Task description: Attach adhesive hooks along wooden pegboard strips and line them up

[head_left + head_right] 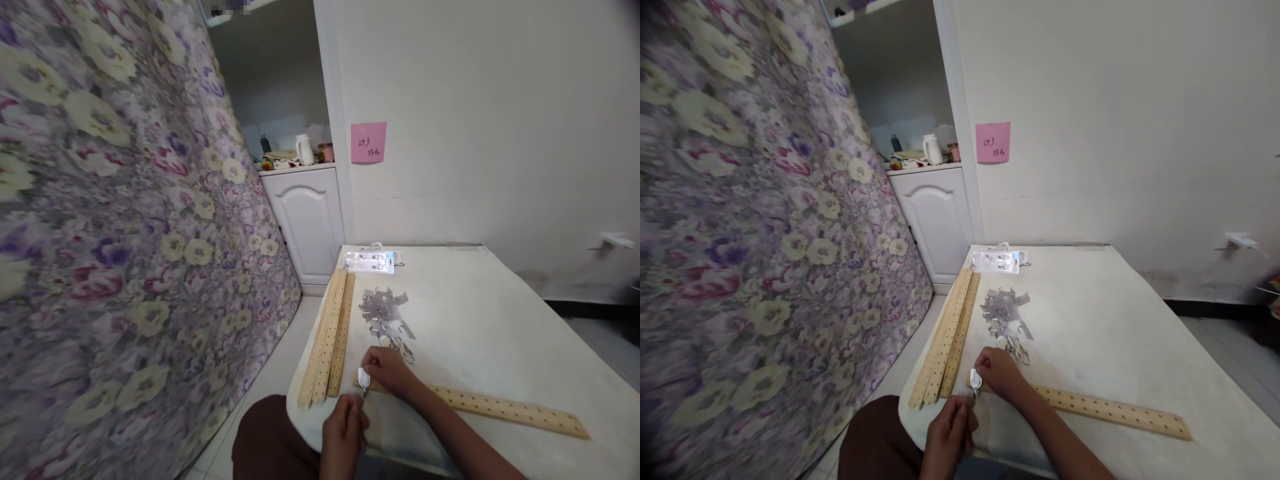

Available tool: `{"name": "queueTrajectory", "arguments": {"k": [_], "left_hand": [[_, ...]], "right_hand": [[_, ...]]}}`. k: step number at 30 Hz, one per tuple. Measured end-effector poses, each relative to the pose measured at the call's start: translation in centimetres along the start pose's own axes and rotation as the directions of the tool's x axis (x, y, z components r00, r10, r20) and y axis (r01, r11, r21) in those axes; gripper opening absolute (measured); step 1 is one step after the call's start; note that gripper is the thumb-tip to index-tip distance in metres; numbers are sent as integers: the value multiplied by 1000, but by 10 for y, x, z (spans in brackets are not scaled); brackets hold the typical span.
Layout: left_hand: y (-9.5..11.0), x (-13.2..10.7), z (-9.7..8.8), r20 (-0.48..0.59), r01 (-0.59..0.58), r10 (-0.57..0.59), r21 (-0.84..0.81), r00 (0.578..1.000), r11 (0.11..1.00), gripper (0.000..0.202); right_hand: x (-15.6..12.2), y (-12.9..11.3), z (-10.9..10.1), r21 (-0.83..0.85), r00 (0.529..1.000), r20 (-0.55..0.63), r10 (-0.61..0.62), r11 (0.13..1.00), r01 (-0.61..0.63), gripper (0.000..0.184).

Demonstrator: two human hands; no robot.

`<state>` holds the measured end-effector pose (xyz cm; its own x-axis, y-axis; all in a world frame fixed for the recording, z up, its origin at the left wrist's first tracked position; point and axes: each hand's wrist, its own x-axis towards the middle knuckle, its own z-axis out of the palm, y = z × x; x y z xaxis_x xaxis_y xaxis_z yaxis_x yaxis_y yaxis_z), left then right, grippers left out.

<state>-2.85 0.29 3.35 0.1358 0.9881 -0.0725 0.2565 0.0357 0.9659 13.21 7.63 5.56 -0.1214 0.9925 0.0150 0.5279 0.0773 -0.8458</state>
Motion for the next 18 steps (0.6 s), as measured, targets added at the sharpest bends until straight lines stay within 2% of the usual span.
{"name": "queueTrajectory", "arguments": {"k": [3,5,18], "left_hand": [[10,-3,-5,-38,-122,132,208,990,971,31],[14,-3,-5,-40,-145,162,273,986,951,28],[6,6,2,-73,-141,181,376,981,916,23]], "right_hand": [[5,1,5,-78,1000,-2,11,997,-11,16],[6,2,8,-119,1000,-5,19,993,-19,16],[1,5,11,-220,998,-41,53,974,-61,14]]}}
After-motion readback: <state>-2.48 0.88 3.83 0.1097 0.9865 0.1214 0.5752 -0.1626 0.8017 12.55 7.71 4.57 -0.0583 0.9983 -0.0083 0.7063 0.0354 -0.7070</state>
